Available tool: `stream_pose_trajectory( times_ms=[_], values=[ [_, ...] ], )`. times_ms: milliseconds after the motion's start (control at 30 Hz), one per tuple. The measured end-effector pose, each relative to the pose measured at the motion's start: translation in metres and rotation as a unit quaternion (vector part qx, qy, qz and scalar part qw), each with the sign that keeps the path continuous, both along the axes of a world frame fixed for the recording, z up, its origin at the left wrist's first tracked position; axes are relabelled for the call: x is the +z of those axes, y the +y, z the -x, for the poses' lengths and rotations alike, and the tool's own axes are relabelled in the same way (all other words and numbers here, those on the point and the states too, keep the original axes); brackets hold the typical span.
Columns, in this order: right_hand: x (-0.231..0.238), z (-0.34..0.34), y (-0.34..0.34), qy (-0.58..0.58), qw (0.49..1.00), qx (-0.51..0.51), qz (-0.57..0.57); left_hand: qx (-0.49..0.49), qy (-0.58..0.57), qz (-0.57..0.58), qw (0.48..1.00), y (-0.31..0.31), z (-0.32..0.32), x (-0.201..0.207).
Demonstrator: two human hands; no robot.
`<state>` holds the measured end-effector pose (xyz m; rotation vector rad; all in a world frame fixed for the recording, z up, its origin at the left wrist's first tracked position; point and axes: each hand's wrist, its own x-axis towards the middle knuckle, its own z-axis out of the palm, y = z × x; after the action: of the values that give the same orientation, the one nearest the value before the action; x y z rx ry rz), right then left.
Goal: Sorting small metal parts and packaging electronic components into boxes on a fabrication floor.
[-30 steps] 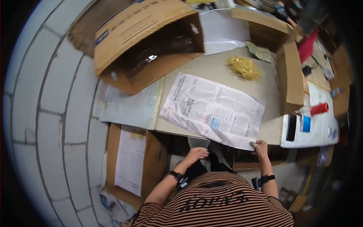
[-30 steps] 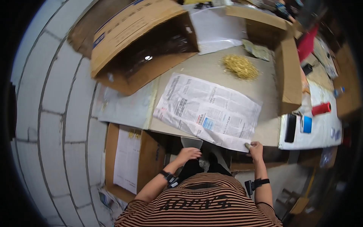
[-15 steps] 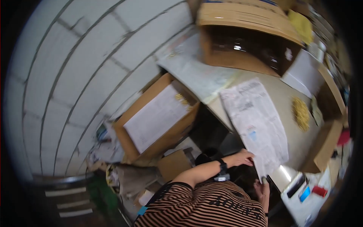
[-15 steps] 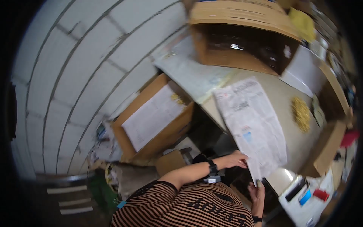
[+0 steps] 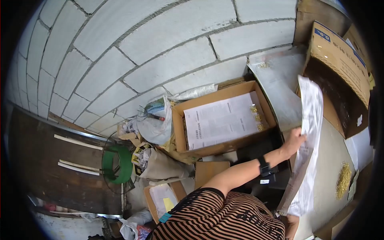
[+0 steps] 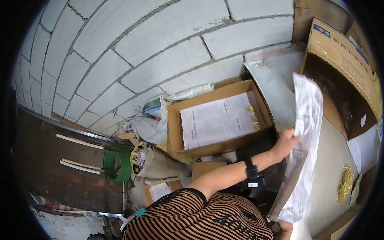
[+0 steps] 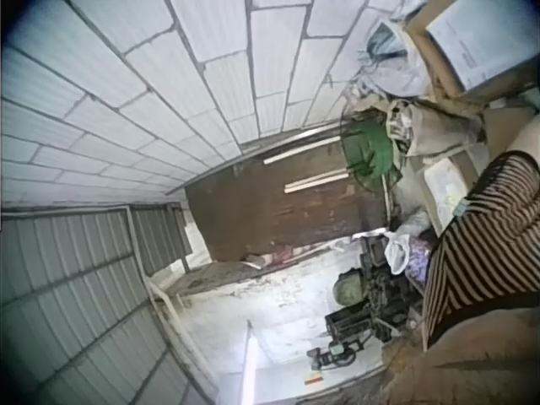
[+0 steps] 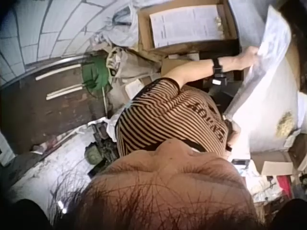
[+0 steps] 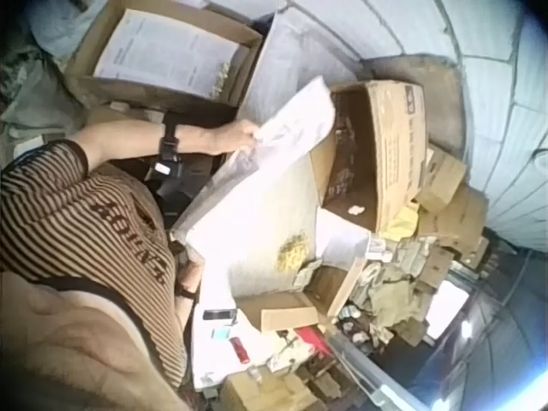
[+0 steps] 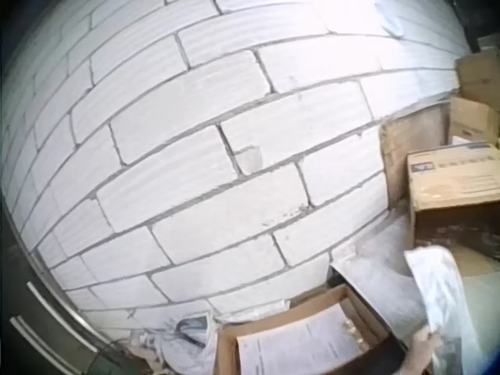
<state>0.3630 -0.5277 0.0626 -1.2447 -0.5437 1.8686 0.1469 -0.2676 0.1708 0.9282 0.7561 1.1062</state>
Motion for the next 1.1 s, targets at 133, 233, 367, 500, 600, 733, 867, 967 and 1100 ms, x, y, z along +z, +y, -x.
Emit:
stream_pose_trajectory(
  times_ms=[133, 233, 367, 500, 600, 733, 867, 967, 1100],
  values=[
    [0.038, 0.079, 0.093, -0.023, 0.993, 0.097, -0.060, 0.125, -0.050, -0.162, 0.978, 0.009, 0.137, 0.058],
    [0.083, 0.180, 0.173, 0.002, 0.990, -0.022, -0.136, 0.275, -0.090, -0.118, 0.950, 0.014, 0.250, 0.058],
    [0.070, 0.272, 0.264, -0.105, 0.887, 0.342, -0.292, 0.489, -0.047, -0.098, 0.865, -0.001, 0.415, 0.023],
    [0.066, 0.379, 0.285, 0.038, 0.787, 0.504, -0.355, 0.549, -0.095, -0.032, 0.830, -0.046, 0.596, -0.020],
    [0.035, 0.436, 0.291, -0.035, 0.726, 0.532, -0.434, 0.581, -0.082, -0.047, 0.808, -0.066, 0.676, -0.041],
    [0.006, 0.548, 0.278, -0.132, 0.687, 0.476, -0.533, 0.625, -0.081, -0.045, 0.775, -0.116, 0.790, -0.092],
    [-0.007, 0.661, 0.272, -0.248, 0.600, 0.367, -0.666, 0.565, 0.539, -0.076, 0.621, -0.141, 0.777, -0.119],
    [-0.020, 0.733, 0.263, -0.326, 0.496, 0.375, -0.712, 0.610, 0.534, -0.096, 0.577, -0.157, 0.780, -0.138],
    [-0.067, 0.800, 0.254, -0.300, 0.515, 0.224, -0.771, 0.645, 0.088, -0.106, 0.751, -0.167, 0.810, -0.179]
  ],
)
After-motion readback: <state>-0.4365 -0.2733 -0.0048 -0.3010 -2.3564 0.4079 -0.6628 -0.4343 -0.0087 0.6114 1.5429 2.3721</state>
